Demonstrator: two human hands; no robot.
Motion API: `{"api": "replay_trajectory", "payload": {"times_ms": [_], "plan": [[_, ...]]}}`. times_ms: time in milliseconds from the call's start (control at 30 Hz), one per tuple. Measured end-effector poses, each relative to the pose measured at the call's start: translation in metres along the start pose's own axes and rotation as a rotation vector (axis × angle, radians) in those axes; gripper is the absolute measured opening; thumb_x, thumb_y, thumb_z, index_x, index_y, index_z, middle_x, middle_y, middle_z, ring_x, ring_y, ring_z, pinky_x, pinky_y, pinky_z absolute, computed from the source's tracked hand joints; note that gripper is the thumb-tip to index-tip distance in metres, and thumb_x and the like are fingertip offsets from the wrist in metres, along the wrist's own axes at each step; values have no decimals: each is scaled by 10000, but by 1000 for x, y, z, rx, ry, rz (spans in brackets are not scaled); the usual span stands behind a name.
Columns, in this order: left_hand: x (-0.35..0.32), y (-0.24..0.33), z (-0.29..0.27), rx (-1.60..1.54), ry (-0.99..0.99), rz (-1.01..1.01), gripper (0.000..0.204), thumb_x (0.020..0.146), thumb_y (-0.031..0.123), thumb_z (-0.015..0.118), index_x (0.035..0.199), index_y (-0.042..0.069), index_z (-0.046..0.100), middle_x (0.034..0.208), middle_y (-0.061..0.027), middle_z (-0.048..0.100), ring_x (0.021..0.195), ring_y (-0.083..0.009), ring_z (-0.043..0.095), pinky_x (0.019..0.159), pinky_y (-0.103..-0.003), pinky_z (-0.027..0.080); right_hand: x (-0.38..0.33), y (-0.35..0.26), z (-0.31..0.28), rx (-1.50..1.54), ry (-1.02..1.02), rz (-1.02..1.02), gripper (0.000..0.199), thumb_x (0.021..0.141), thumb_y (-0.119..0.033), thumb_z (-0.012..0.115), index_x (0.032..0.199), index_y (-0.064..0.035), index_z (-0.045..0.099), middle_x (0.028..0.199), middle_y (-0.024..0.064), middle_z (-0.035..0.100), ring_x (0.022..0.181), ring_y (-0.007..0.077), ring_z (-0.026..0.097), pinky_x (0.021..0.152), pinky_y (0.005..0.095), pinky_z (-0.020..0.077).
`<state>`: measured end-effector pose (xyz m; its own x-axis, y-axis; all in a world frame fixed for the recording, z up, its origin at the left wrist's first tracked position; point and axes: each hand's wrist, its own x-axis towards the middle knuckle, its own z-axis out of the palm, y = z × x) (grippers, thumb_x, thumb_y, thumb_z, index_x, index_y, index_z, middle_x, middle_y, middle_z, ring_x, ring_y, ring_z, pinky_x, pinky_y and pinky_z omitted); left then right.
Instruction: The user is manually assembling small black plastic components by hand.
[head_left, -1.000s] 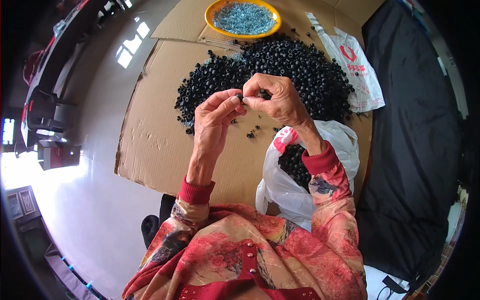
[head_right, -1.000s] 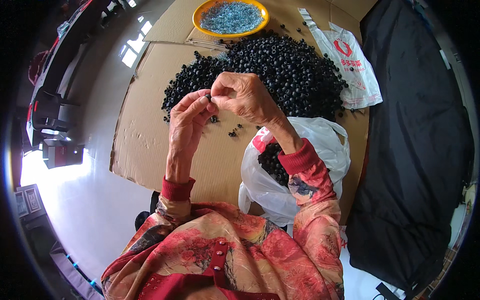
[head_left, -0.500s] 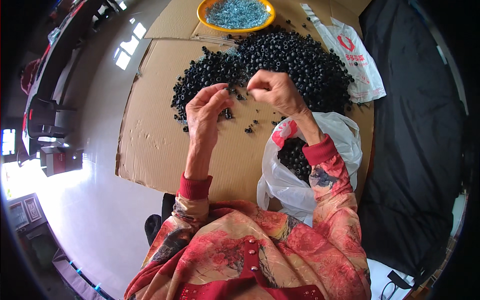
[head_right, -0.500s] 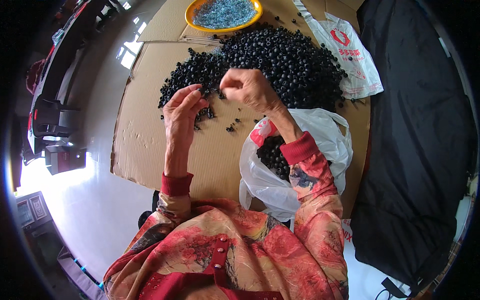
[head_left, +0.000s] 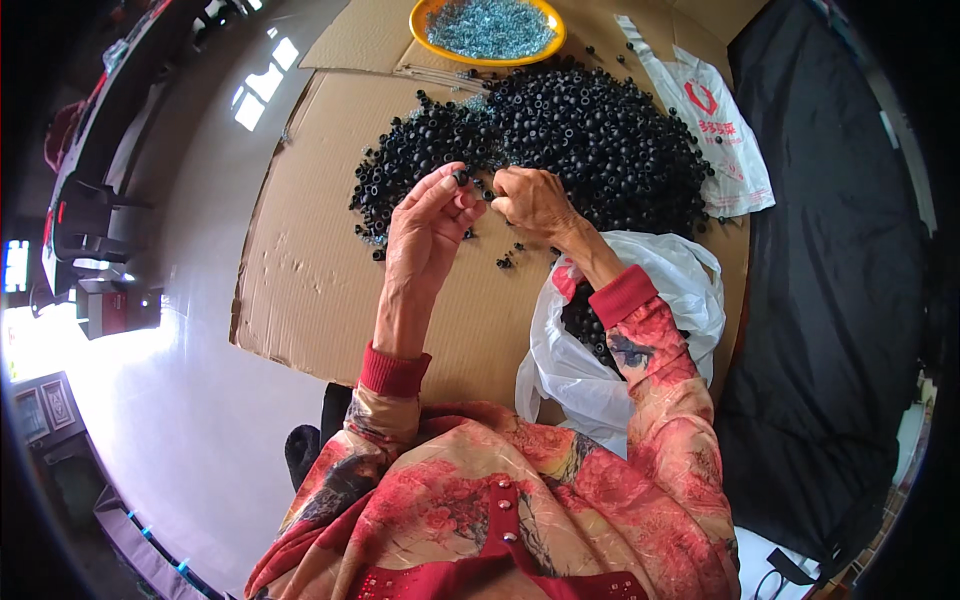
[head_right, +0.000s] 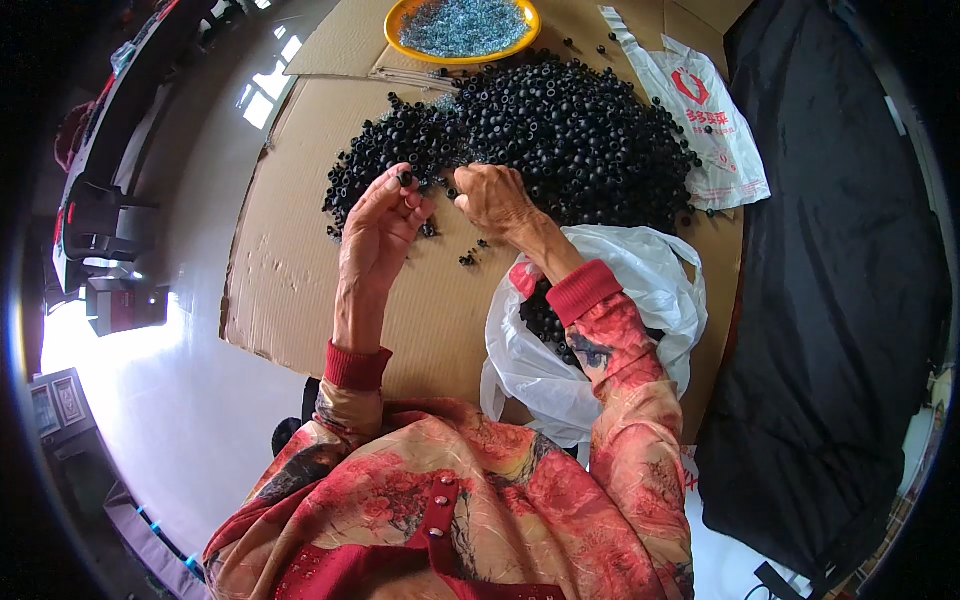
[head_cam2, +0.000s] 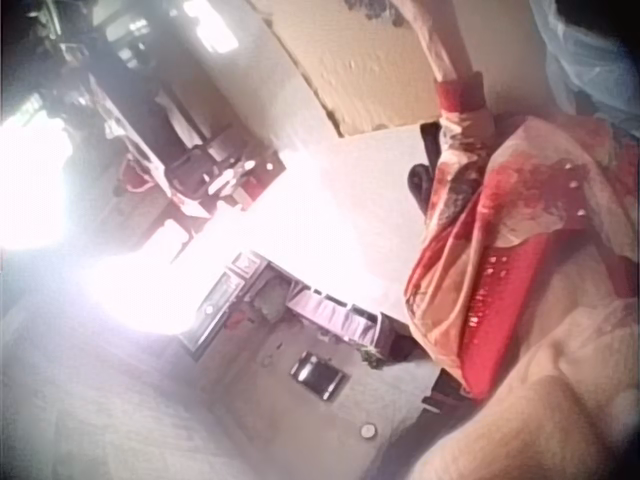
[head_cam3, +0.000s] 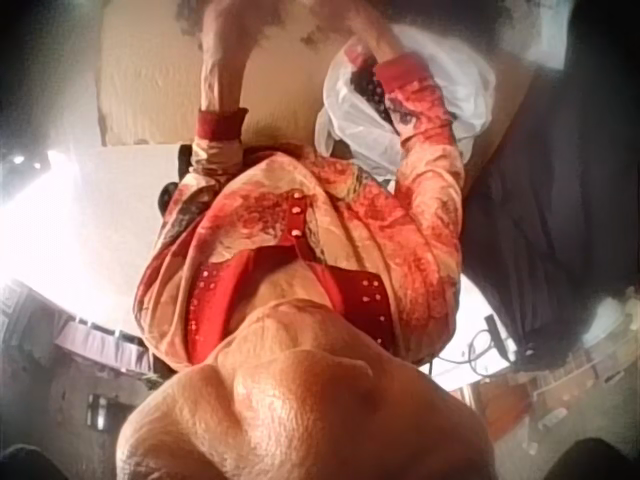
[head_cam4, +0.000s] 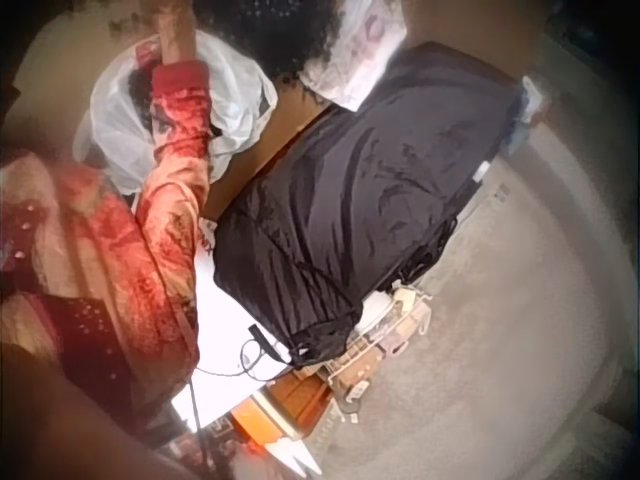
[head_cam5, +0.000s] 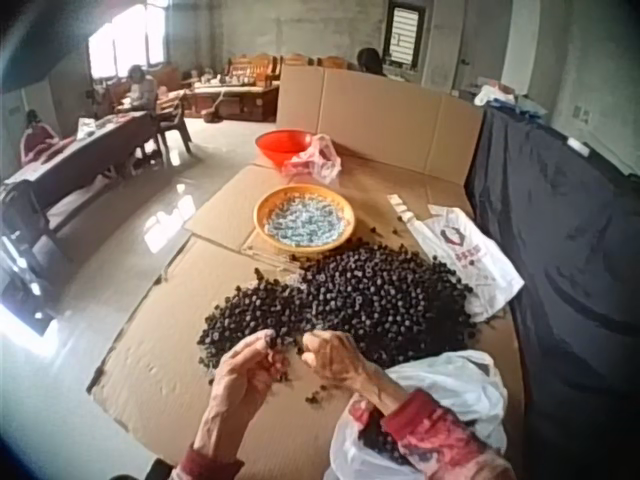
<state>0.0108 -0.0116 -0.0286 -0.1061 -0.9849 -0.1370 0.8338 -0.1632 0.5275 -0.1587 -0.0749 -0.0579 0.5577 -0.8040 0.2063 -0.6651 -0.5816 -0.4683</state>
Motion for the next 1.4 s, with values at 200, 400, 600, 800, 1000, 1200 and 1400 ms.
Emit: {"api": "replay_trajectory", "payload": {"times_ms": [200,400,600,800,1000,1200,1400], "plan": [[-4,-3,7,-227,-75,-58,231,884,74,512,1091,-27,530,889,-86,611,763,-141,595,779,-320,512,1,5,5,-22,48,-3,113,731,-96,545,672,-2,527,664,156,581,627,346,588,569,418,473],[-8,-3,19,-375,-130,-120,228,885,84,515,1090,-17,528,914,-78,600,754,-140,596,799,-341,511,-2,-25,-52,351,82,228,48,752,-60,618,768,-18,599,634,23,593,595,46,538,527,218,438],[-10,-3,25,-270,-178,-88,209,888,79,518,1066,-25,551,900,-79,607,748,-142,596,780,-331,511,-2,-78,-97,692,216,110,62,733,-2,660,772,-15,613,713,37,630,623,72,573,581,218,475],[-16,-3,29,-81,-104,-11,207,871,74,553,1047,-34,573,899,-93,622,763,-154,602,770,-324,514,-2,-95,-104,478,175,-43,45,748,11,641,772,-14,612,716,43,621,633,99,598,559,238,490],[-18,1,29,44,-117,51,195,853,61,578,1021,-37,591,950,-109,625,809,-179,615,771,-318,520,3,-90,-105,384,130,-119,56,739,30,641,763,-5,604,701,54,623,633,107,612,549,239,500],[-17,5,24,23,-153,49,195,849,53,580,1021,-39,590,962,-113,626,845,-199,619,788,-332,520,19,-77,-109,919,-204,71,89,732,16,661,778,12,585,680,60,630,625,102,596,577,224,485],[-14,7,21,42,-134,69,198,848,59,582,1017,-43,588,959,-114,625,849,-203,619,792,-341,520,24,-75,-104,937,-224,44,77,744,17,649,759,11,574,666,67,621,615,101,589,575,222,482]]}}
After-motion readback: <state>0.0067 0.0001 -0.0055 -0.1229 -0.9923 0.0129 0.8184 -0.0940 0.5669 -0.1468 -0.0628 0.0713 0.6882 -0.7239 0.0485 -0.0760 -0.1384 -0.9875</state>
